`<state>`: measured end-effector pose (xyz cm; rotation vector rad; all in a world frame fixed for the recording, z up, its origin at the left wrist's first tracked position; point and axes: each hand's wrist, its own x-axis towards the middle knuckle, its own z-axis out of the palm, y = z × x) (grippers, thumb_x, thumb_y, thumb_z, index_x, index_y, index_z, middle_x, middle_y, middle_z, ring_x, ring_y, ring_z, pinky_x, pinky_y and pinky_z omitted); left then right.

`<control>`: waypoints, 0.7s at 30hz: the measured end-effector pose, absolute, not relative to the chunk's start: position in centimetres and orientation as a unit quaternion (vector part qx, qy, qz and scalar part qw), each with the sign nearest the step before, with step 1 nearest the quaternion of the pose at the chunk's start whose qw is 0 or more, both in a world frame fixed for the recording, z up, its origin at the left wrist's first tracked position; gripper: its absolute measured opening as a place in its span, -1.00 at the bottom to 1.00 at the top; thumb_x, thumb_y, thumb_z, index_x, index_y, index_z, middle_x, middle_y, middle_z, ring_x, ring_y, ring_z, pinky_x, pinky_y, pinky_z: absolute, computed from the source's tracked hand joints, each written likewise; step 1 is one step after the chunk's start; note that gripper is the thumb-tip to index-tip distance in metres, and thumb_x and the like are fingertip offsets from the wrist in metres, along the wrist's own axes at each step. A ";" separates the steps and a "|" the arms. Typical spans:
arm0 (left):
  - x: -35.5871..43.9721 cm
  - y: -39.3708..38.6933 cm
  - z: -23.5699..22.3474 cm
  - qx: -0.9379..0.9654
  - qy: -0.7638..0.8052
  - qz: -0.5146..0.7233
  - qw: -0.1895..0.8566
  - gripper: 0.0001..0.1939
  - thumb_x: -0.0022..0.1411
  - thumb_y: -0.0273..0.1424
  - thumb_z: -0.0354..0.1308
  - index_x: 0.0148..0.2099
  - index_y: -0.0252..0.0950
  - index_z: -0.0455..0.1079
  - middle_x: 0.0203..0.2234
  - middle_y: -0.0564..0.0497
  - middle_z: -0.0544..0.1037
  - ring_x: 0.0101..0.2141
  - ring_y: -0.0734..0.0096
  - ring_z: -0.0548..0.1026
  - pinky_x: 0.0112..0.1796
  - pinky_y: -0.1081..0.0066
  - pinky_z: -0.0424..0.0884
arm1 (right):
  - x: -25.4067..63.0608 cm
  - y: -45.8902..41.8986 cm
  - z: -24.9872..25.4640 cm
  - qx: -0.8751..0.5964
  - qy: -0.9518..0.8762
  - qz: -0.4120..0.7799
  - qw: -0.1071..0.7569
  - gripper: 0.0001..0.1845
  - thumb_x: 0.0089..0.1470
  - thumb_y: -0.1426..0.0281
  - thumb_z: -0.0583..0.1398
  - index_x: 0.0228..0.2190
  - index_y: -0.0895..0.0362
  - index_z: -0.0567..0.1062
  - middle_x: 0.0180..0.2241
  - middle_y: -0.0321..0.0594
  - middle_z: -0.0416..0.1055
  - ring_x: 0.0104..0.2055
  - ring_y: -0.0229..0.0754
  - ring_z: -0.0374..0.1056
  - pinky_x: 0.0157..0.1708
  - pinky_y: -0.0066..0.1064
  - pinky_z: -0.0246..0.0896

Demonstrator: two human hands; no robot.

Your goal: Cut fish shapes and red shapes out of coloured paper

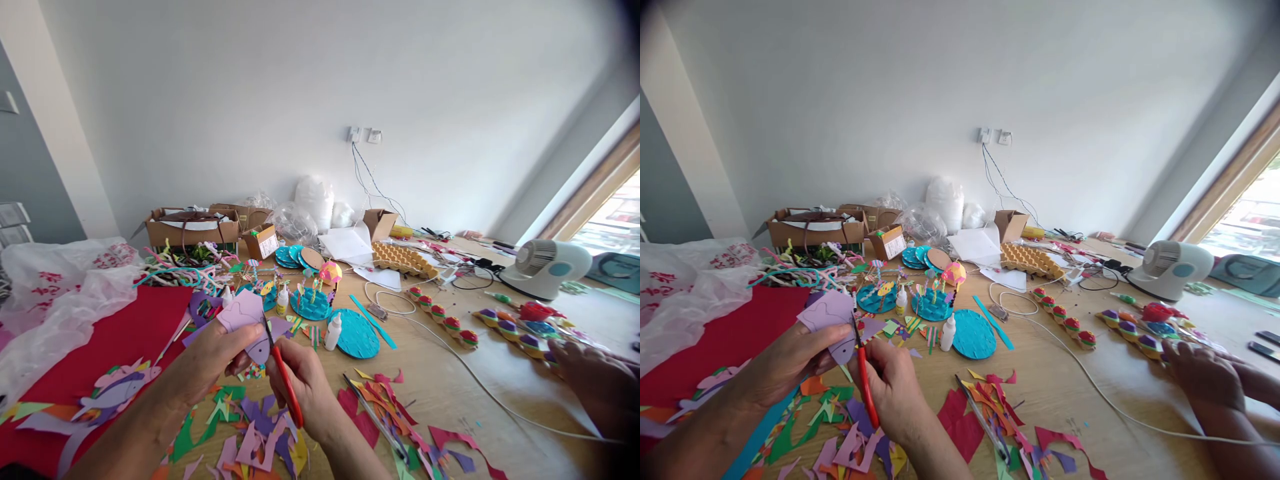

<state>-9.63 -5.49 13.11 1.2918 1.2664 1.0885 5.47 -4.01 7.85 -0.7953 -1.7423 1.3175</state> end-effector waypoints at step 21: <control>-9.6 -4.9 11.2 0.451 0.474 0.577 0.490 -0.81 0.00 -0.27 0.28 -0.38 -0.28 0.45 -0.56 0.10 0.50 -0.49 0.40 0.37 -0.45 0.44 0.32 | 5.2 -3.8 7.9 -0.335 -0.674 0.521 0.401 -0.60 0.13 0.19 0.13 -0.63 0.11 0.21 -0.68 -0.42 0.09 -0.63 -0.37 0.01 -0.63 -0.54 -0.12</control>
